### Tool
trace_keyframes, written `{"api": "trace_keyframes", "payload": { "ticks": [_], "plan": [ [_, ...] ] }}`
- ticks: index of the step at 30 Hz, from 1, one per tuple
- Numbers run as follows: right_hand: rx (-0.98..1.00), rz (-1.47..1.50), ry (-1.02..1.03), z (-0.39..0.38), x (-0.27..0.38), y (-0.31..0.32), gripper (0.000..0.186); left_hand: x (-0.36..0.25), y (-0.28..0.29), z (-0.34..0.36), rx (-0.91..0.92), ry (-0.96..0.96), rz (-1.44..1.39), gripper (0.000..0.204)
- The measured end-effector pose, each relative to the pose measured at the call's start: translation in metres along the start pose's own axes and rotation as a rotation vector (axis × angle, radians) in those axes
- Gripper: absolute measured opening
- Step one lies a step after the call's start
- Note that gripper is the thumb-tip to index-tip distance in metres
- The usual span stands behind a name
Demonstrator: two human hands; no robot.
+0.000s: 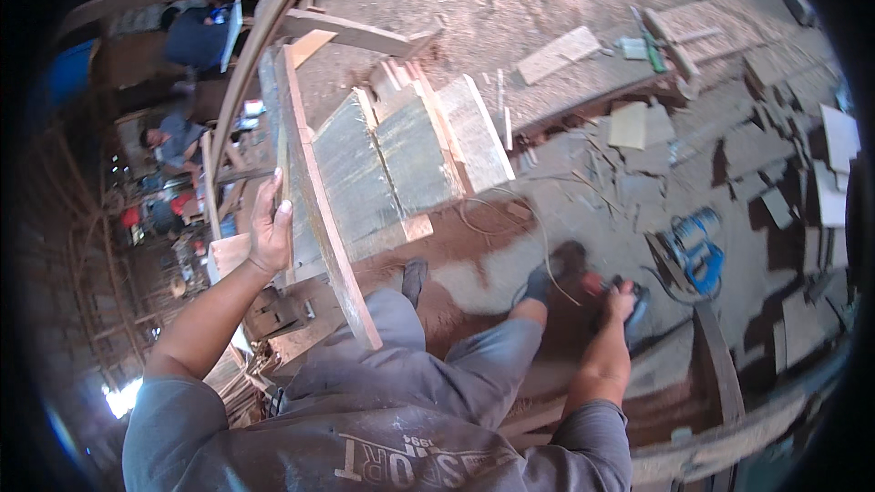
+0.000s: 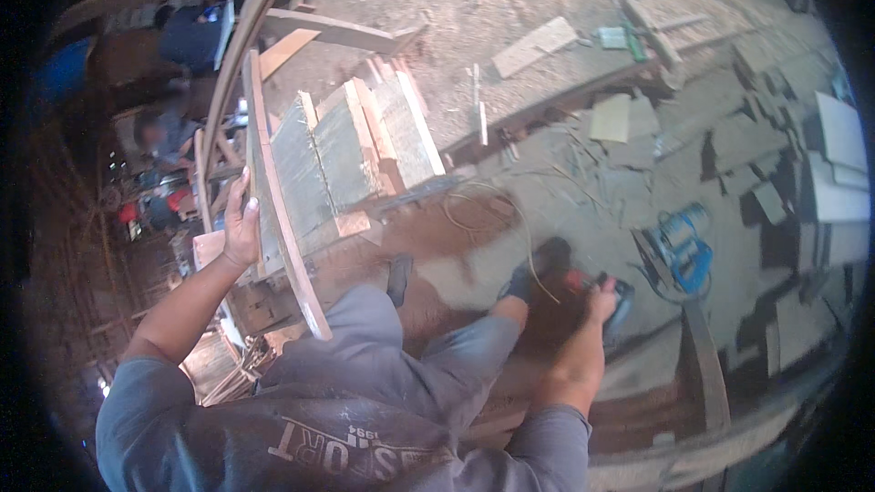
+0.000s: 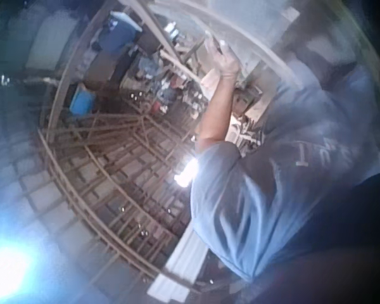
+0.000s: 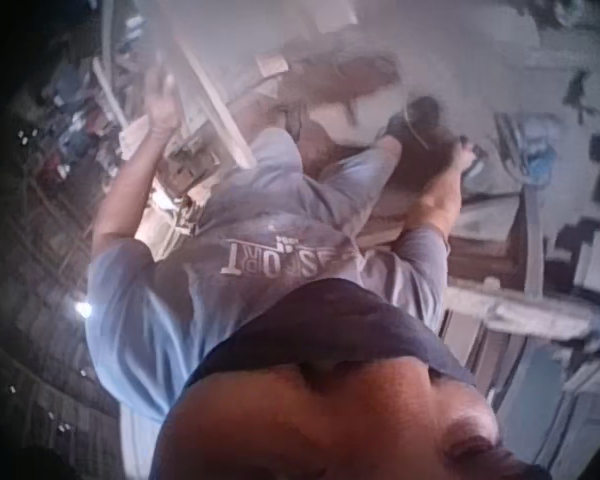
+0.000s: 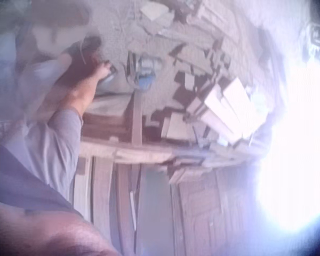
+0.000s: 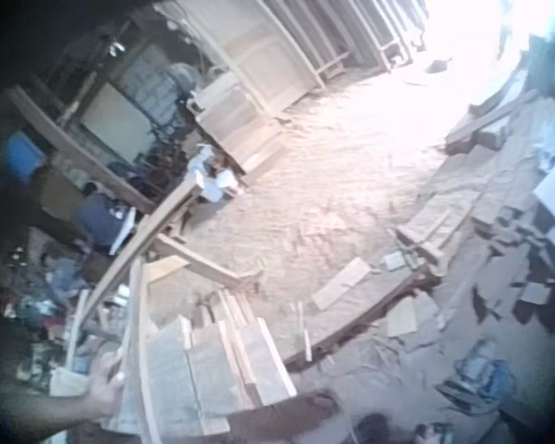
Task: The person handles wooden planks, measures and marks them with a square and pencil, and uses a handheld circular saw to cut the wood. The person also inspects the cut pieces and moves them aside.
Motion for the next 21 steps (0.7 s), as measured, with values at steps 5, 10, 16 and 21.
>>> {"api": "trace_keyframes", "payload": {
  "ticks": [5,10,16,21],
  "plan": [
    [0.061,0.239,-0.198,0.089,-0.054,-0.055,0.056,0.007,-0.009,0.03,0.062,-0.043,0.016,0.058],
    [-0.073,0.775,-0.011,0.069,0.001,-0.055,0.059,0.004,-0.007,0.009,0.023,0.002,0.011,0.056],
    [0.096,0.966,0.866,-0.204,0.34,0.125,0.052,-0.015,0.002,0.0,-0.052,-0.004,0.031,0.049],
    [0.372,0.357,1.654,-0.44,0.534,0.248,0.084,-0.018,0.004,0.012,-0.11,-0.015,-0.003,0.049]
  ]
}}
Point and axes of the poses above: each hand's wrist, its own z-axis towards the middle knuckle, its own y-axis out of the back of the hand, x = y × z, the point moved 8 cm from there along z, towards the middle knuckle, and after that the axes turned 7 degrees about z, right-handed, at the moved point
